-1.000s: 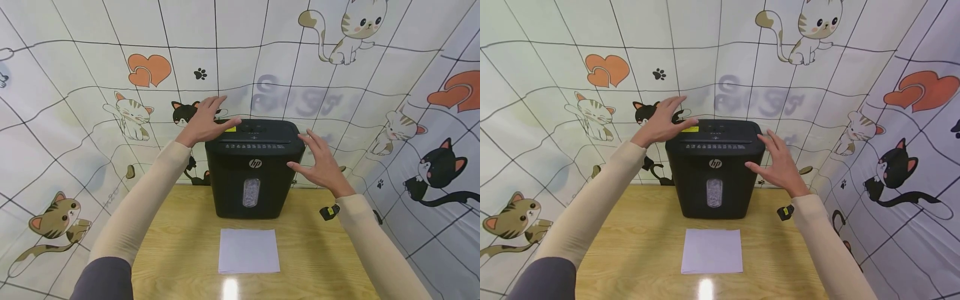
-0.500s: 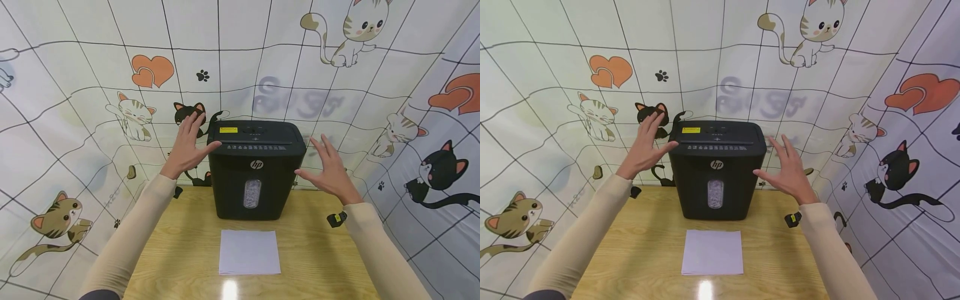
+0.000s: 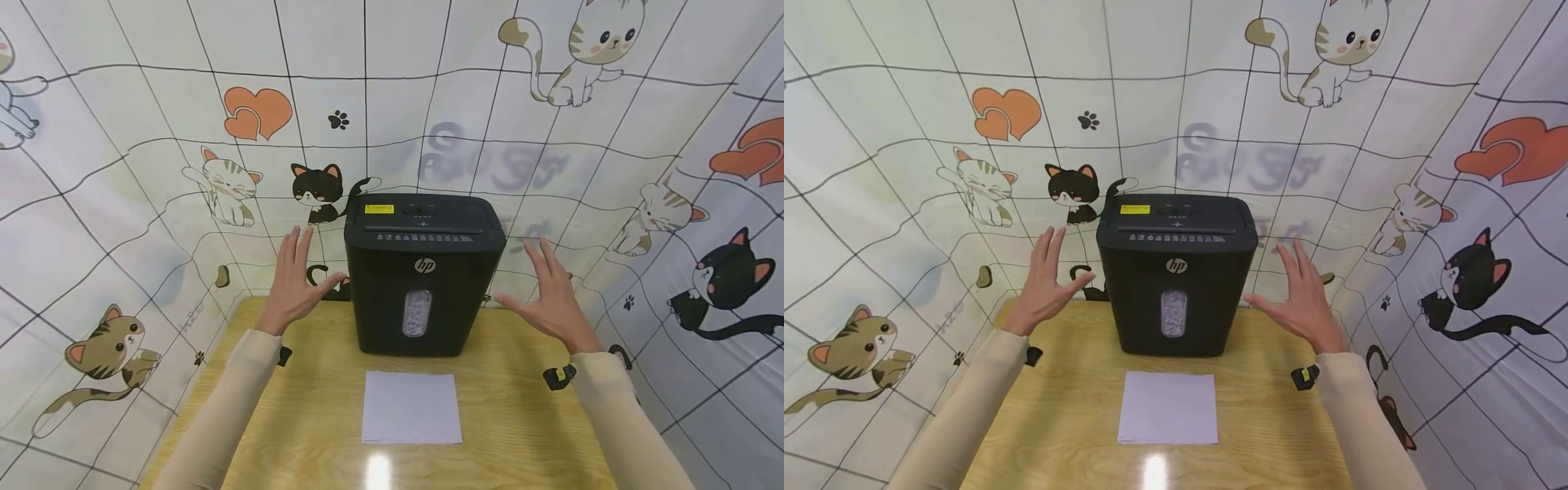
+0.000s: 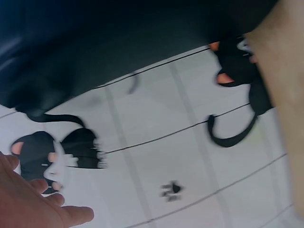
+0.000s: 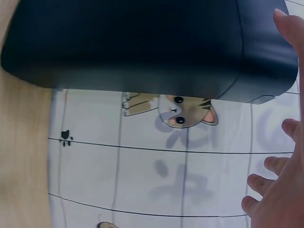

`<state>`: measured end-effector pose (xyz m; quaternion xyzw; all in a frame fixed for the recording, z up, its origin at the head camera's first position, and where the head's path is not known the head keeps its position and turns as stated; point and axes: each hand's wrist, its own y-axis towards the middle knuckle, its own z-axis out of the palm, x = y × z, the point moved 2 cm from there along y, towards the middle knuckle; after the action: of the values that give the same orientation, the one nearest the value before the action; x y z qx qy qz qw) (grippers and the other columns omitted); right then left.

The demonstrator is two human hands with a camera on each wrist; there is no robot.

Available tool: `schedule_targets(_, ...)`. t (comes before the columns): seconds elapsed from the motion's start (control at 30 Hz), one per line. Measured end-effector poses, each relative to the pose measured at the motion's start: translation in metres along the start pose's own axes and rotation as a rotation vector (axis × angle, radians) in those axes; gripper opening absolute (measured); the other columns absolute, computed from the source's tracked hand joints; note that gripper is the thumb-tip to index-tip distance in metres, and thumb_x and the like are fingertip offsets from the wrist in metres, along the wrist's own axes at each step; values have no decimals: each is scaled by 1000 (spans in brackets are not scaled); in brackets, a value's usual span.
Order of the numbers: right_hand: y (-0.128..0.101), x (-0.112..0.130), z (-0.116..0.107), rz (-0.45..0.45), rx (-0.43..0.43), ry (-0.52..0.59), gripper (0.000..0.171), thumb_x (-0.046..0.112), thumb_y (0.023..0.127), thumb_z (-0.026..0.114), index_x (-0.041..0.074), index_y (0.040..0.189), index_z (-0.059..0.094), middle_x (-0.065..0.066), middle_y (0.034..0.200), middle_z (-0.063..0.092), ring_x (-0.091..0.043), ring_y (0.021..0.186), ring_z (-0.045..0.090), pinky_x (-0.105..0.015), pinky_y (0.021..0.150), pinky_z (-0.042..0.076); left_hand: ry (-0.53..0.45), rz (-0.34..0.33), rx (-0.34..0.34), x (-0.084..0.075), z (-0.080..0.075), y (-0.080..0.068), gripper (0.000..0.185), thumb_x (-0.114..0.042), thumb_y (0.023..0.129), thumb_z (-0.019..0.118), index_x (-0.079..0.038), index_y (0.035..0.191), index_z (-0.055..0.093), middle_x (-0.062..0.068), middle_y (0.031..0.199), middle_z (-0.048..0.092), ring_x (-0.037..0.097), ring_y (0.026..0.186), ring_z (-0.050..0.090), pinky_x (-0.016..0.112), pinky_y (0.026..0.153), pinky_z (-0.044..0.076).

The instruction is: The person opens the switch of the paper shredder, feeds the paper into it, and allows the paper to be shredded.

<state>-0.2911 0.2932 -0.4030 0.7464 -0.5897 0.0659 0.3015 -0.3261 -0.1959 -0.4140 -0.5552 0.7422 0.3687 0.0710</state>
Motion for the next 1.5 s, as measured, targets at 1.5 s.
schedule_targets(1.5, -104, -41, 153, 112, 200, 90, 112, 63, 79, 80, 18, 164, 21, -19, 171, 14, -55, 150, 22, -80, 105, 31, -147, -184, 301, 70, 144, -162, 112, -63, 78, 81, -13, 162, 27, 20, 167, 23, 42, 154, 23, 65, 112, 39)
